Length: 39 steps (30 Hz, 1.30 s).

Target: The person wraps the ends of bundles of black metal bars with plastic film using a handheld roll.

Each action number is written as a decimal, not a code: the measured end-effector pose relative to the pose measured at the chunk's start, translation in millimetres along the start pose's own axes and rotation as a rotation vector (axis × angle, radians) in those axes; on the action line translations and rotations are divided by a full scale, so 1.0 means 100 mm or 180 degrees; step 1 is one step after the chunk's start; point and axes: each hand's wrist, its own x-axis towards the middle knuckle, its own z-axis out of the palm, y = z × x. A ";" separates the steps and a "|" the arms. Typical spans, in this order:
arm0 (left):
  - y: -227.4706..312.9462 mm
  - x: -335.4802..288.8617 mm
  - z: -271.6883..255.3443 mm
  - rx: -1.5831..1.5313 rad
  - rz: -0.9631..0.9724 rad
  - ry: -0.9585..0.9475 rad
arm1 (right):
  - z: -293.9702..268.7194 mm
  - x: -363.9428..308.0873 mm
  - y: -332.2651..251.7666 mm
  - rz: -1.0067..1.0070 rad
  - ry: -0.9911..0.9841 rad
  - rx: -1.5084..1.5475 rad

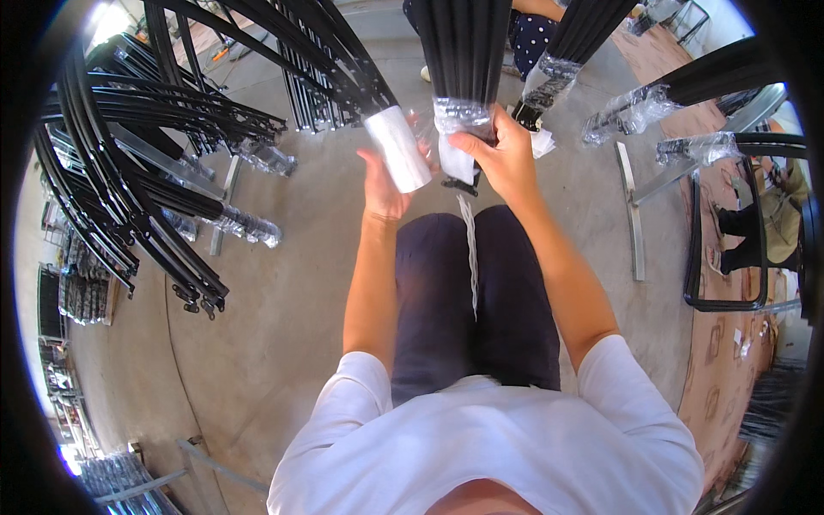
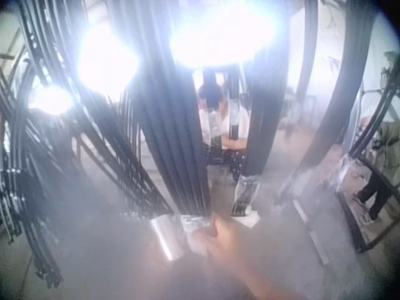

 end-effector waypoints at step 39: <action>-0.25 0.57 0.89 0.2844 -0.0450 0.0478 | -0.55 -0.63 -0.07 0.0548 -0.0127 0.0638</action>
